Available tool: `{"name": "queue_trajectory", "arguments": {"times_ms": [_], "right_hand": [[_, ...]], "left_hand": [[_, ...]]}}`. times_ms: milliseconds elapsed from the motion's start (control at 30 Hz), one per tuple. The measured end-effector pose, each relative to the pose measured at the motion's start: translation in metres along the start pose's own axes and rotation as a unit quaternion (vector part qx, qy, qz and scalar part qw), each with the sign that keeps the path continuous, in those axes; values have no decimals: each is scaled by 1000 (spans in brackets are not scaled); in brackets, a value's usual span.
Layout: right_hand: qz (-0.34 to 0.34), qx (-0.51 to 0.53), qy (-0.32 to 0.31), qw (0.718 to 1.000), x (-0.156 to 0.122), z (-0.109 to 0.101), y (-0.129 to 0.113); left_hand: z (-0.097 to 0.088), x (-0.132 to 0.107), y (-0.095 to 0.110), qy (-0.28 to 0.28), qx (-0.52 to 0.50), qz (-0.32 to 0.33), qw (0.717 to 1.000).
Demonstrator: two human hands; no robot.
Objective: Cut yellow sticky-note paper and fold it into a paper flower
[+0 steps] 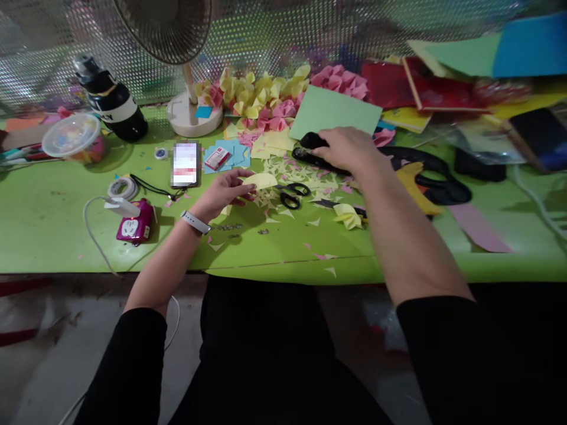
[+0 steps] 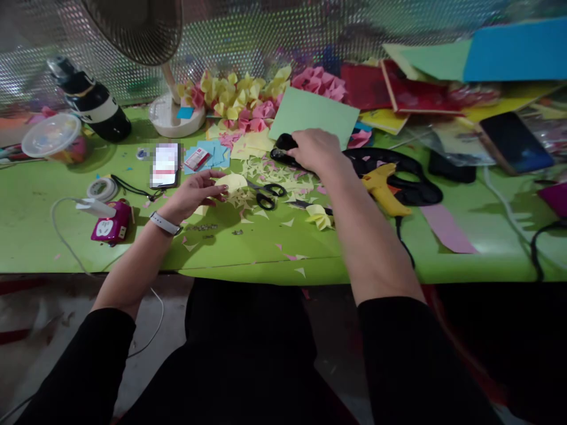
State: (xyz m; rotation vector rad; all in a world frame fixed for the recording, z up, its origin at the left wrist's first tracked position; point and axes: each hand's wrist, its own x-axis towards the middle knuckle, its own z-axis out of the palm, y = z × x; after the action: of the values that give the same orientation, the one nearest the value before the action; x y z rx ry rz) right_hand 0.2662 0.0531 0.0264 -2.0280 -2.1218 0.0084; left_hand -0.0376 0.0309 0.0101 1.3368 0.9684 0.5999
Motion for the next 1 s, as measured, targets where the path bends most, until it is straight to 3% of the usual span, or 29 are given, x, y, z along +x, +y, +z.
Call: {"name": "queue_trajectory", "arguments": {"times_ms": [100,167,200,267,333,433,533,667,1000], "right_hand": [[-12,34,38,999,-7,7,-4],[-8,125,73,989,-23,4,-20],[-4,205,62,977,-32,2,-30],[-19,392,-51,918,-49,3,-49],[-14,497,-119,859,-61,9,-61],[9,563,-117,818,-68,23,-68],[21,586,-84,806,-69,32,-67],[14,594,-82,800,-71,34,-68],[7,624,-70,779,-72,34,-74]], "left_hand": [[2,-2,0,-12,11,17,1000],[3,-2,-1,-28,19,42,999],[4,-2,-2,-36,22,56,998],[5,-1,-5,-55,30,80,995],[7,0,-8,-61,36,97,993],[11,1,-11,-18,16,100,995],[18,2,-13,23,-44,73,996],[24,4,-16,36,-89,52,994],[20,9,-25,15,-91,89,992]]}}
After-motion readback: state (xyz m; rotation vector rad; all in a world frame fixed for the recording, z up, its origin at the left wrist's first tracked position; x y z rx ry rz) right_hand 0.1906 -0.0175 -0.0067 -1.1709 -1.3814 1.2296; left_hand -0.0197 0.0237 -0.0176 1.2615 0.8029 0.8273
